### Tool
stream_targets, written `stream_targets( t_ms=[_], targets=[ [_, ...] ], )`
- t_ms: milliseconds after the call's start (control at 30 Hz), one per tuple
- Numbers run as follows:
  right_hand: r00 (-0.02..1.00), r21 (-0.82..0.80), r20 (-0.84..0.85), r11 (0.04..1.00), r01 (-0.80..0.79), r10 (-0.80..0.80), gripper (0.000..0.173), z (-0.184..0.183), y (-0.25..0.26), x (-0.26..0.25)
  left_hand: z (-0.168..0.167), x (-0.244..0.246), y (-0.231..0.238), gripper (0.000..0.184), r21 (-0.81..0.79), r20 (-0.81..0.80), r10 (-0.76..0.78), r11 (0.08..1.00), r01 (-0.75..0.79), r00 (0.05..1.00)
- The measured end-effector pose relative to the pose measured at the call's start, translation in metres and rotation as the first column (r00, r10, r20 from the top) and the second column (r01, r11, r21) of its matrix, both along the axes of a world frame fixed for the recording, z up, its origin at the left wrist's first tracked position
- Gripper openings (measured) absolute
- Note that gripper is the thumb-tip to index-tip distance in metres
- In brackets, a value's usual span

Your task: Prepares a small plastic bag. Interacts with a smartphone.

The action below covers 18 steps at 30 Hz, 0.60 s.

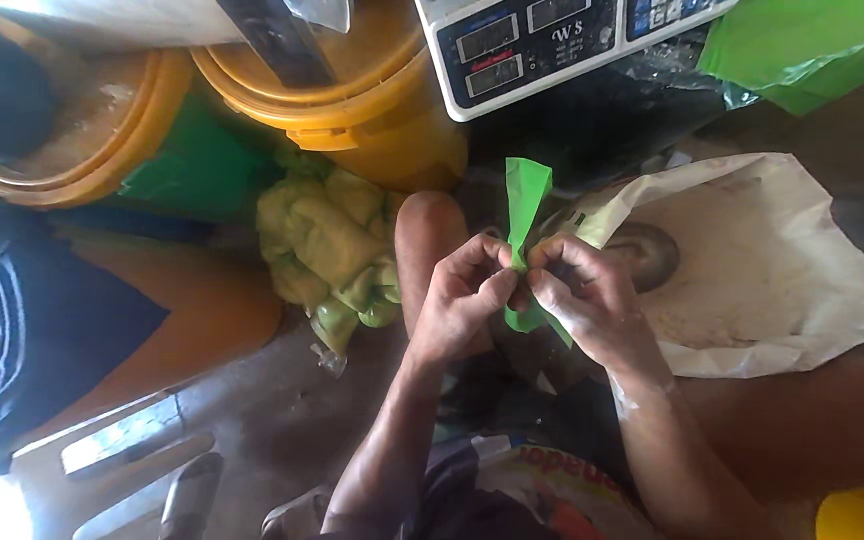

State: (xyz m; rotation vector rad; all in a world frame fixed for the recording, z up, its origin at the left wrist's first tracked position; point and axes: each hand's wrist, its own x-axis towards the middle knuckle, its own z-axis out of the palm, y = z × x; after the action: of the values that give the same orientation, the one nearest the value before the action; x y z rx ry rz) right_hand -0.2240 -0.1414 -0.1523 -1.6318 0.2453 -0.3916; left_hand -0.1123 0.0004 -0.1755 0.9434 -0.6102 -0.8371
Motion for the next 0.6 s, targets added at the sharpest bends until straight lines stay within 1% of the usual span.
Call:
stream_targets(
  t_ms=[67,167,267,333,400,500,600],
  targets=[
    [1.0,-0.033,-0.015,0.999,-0.001,0.001,0.005,-0.001,-0.001,-0.001,-0.002,0.0,0.0,0.009,0.006,-0.006,0.002,1.0,-0.002,1.0],
    [0.999,-0.179,-0.022,0.984,0.019,-0.023,0.008,0.003,-0.005,-0.004,-0.006,-0.001,0.0,0.008,0.013,-0.005,0.017,1.0,-0.017,1.0],
    [0.998,-0.345,0.02,0.937,0.059,-0.056,0.012,0.007,-0.005,-0.011,-0.007,-0.002,0.0,0.009,0.06,0.046,0.018,0.998,-0.021,0.999],
    [0.999,-0.41,0.006,0.912,0.032,-0.033,0.014,0.01,-0.006,-0.014,-0.006,-0.002,-0.001,0.013,0.097,0.105,0.006,0.995,-0.016,0.994],
    [0.999,-0.432,-0.038,0.902,-0.017,0.001,0.016,0.01,-0.006,-0.015,-0.006,-0.003,-0.004,0.015,0.122,0.188,-0.01,0.992,-0.014,0.982],
    [0.996,-0.398,-0.082,0.915,-0.062,0.032,0.015,0.009,-0.009,-0.016,-0.003,-0.004,-0.007,0.016,0.123,0.29,-0.031,0.992,-0.005,0.957],
    [0.991,-0.353,-0.123,0.931,-0.091,0.05,0.016,0.009,-0.009,-0.018,-0.002,-0.004,-0.009,0.018,0.111,0.303,-0.038,0.994,0.004,0.952]
  ],
)
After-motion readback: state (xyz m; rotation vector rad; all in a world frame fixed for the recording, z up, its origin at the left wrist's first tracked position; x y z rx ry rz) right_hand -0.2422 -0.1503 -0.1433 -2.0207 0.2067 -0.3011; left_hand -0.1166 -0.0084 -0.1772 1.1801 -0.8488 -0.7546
